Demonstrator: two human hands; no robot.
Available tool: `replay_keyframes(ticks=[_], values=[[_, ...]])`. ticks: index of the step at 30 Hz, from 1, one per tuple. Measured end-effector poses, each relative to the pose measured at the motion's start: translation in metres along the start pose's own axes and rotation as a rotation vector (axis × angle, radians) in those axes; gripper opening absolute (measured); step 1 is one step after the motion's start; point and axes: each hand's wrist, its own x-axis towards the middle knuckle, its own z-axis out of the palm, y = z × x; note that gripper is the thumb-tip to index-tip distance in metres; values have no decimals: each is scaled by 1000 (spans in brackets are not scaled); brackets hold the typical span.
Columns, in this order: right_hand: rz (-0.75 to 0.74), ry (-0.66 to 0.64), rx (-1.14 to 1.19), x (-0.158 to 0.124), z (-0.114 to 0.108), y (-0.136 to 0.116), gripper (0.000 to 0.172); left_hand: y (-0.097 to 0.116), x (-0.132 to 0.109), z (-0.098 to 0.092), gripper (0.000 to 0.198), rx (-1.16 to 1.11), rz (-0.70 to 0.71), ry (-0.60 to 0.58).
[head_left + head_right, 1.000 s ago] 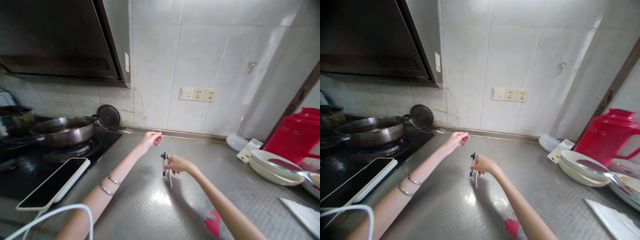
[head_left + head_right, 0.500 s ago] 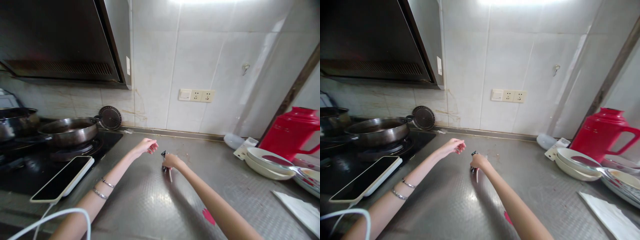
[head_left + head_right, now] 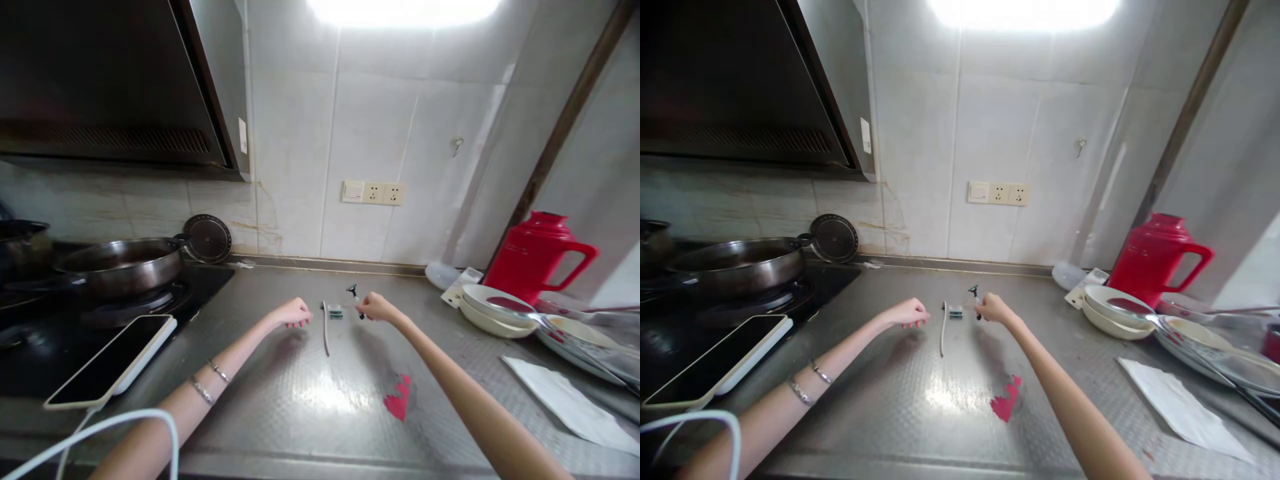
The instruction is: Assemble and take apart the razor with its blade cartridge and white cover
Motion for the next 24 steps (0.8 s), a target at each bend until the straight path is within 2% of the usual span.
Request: replay_keyframes(ticks=[3, 6, 9, 17, 24], values=[[57, -21, -16, -17, -5, 42, 35, 12, -2, 21, 28, 107, 12, -1], [93, -13, -41, -29, -3, 74, 35, 24, -5, 39, 32, 205, 30, 105], [126, -7, -62, -36, 1, 92, 34, 34, -7, 52, 35, 298, 10, 194], [147, -8, -49, -39, 10, 101, 31, 45, -10, 66, 30, 418, -36, 239], [75, 104, -23, -41, -5, 89, 34, 44, -13, 64, 31, 453, -56, 285]])
